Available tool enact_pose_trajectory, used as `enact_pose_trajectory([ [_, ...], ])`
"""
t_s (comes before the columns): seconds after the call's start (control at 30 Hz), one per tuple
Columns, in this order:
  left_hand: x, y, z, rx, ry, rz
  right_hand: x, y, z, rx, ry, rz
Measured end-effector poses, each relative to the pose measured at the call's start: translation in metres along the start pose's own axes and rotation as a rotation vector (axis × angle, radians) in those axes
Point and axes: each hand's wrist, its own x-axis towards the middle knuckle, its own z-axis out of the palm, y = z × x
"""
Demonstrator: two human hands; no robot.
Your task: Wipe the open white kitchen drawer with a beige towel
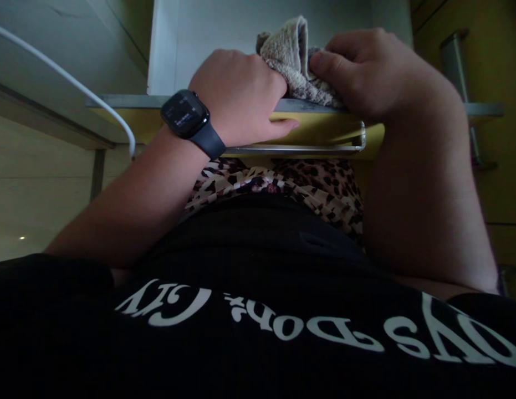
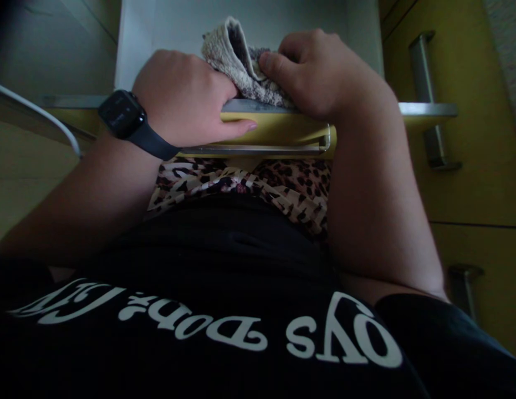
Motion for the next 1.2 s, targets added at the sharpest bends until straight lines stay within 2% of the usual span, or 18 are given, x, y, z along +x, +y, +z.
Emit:
enact_pose_trajectory([
  [1.2,-0.0002,-0.0001,0.0005,-0.003,0.012,0.000,-0.0016,-0.0014,-0.0004,0.010,0.010,-0.019],
])
